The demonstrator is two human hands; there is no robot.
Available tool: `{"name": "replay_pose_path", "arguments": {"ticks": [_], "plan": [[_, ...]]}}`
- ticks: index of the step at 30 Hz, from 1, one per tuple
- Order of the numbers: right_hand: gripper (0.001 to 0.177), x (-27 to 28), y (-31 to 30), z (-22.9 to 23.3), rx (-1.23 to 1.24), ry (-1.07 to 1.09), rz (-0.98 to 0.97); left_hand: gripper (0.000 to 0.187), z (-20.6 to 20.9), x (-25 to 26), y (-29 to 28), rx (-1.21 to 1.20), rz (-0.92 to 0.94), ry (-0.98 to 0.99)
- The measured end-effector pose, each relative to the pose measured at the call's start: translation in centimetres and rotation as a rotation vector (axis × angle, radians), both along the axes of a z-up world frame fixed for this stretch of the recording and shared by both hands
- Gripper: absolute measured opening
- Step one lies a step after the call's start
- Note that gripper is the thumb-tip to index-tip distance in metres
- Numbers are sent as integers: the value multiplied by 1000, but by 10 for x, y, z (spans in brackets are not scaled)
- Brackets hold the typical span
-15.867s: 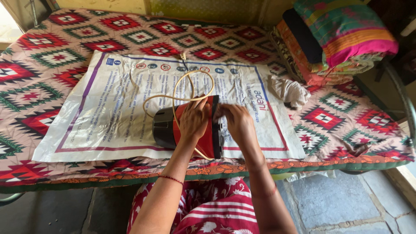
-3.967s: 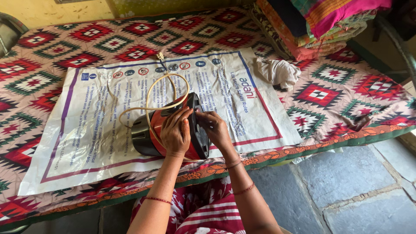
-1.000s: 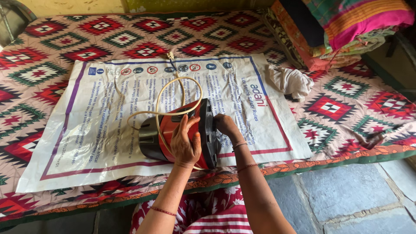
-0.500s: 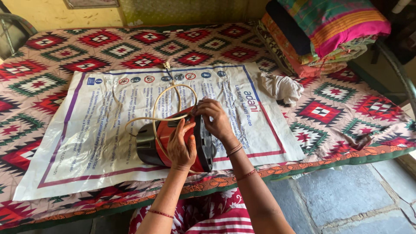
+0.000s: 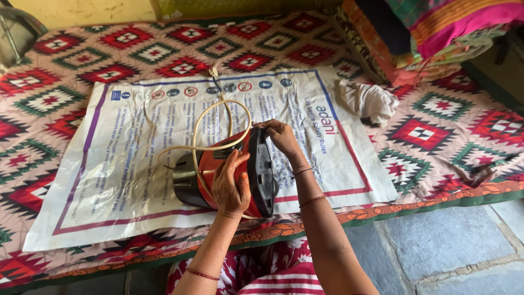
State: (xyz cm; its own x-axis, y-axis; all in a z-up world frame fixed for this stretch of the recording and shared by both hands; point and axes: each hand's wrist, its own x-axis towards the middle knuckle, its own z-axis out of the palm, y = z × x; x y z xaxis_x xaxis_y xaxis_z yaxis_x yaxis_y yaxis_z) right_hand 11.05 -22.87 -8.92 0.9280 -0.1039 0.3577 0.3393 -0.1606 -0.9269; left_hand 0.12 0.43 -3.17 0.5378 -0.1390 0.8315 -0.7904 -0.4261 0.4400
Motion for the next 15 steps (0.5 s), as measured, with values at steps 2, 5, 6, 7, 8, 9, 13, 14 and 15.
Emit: {"name": "replay_pose_path", "arguments": {"ticks": [2,5,6,7,8,9,13,14,15], "plan": [[29,1,-3,-17,-86,172,-141,53,4,-1,1,11,3,6],[27,0,-5,-43,-86,249,-198,50,10,-3,0,46,13,-23],[27,-1,-7,-50,-86,252,-196,50,13,-3,0,71,23,-58],[28,-4,-9,-59,-114,274,-207,50,15,-4,0,70,24,-55],[29,-6,-11,-69,-141,296,-218,51,17,-5,1,71,11,-49],[29,-7,-14,-78,-143,296,-219,52,18,-5,1,72,-5,-47],[31,0,-27,-121,-158,297,-170,52,23,-7,1,71,4,-57],[31,1,-29,-129,-203,321,-162,51,23,-8,0,72,10,-49],[31,2,-30,-132,-208,309,-168,51,24,-7,-1,72,15,-44]]}}
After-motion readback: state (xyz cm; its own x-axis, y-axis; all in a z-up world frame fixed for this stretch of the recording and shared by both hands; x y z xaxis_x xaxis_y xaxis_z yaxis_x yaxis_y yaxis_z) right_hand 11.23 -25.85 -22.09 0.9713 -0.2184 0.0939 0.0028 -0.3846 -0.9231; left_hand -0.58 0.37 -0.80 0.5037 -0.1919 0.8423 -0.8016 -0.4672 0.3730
